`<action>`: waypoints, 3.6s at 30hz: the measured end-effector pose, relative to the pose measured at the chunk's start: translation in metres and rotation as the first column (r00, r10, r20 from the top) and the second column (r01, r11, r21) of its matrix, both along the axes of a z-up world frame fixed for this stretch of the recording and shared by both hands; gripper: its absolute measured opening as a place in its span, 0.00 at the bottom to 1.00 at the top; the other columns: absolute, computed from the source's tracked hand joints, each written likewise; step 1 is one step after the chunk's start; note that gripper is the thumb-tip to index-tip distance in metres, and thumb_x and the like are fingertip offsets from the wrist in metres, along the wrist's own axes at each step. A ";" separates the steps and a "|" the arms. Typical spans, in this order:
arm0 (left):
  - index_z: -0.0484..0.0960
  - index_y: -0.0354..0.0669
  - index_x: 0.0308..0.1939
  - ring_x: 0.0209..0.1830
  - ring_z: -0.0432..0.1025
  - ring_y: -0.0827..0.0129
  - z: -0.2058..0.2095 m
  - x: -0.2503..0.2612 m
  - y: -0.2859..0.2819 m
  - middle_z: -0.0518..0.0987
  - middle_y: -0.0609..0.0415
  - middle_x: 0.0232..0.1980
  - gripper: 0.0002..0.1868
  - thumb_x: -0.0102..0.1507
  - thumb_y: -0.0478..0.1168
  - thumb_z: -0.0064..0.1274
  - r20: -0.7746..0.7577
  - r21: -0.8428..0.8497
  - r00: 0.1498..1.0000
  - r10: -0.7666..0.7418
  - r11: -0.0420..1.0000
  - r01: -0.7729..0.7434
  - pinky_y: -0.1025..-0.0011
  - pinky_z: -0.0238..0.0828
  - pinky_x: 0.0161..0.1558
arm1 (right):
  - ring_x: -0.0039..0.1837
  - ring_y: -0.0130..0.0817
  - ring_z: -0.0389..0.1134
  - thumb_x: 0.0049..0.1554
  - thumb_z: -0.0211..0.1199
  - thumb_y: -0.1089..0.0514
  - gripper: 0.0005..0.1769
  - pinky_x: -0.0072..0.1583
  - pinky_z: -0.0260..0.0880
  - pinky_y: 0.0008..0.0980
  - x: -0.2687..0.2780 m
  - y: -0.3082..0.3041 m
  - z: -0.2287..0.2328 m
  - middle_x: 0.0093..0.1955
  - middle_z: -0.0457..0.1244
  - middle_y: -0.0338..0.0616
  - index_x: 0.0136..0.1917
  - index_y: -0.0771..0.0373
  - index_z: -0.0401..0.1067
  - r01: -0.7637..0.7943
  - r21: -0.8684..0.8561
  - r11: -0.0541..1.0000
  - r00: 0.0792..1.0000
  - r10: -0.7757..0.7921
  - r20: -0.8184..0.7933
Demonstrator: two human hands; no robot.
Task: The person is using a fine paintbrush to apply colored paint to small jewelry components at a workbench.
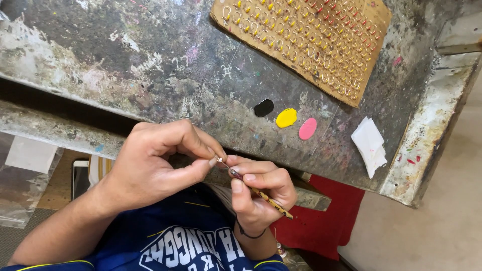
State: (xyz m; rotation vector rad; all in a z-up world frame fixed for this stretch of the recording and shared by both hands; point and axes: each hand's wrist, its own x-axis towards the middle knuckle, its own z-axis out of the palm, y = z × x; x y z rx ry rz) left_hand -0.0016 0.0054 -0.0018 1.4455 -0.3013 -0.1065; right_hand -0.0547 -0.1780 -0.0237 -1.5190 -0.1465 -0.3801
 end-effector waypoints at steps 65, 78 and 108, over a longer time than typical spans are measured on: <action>0.76 0.41 0.30 0.35 0.83 0.72 0.000 0.000 -0.001 0.87 0.50 0.36 0.07 0.60 0.29 0.57 0.018 0.013 1.000 0.010 1.000 -0.010 0.80 0.78 0.38 | 0.46 0.50 0.75 0.57 0.65 0.65 0.09 0.54 0.83 0.44 0.000 0.002 0.004 0.41 0.67 0.53 0.45 0.59 0.65 0.016 -0.014 1.000 1.000 -0.016 -0.010; 0.76 0.42 0.30 0.34 0.83 0.73 -0.001 0.000 -0.001 0.87 0.51 0.37 0.07 0.59 0.29 0.58 0.019 0.033 1.000 0.012 0.999 -0.012 0.81 0.78 0.37 | 0.45 0.47 0.75 0.57 0.66 0.65 0.09 0.54 0.84 0.44 0.002 0.003 0.004 0.41 0.67 0.53 0.45 0.60 0.66 0.015 -0.025 1.000 1.000 -0.015 -0.008; 0.74 0.35 0.34 0.34 0.83 0.68 0.005 -0.002 -0.001 0.84 0.45 0.35 0.04 0.63 0.26 0.51 -0.021 -0.129 1.000 -0.023 0.992 0.020 0.79 0.82 0.38 | 0.61 0.54 0.73 0.69 0.60 0.71 0.05 0.58 0.72 0.44 0.009 -0.177 0.056 0.64 0.70 0.61 0.55 0.73 0.65 0.324 -0.936 0.135 0.859 -0.457 0.231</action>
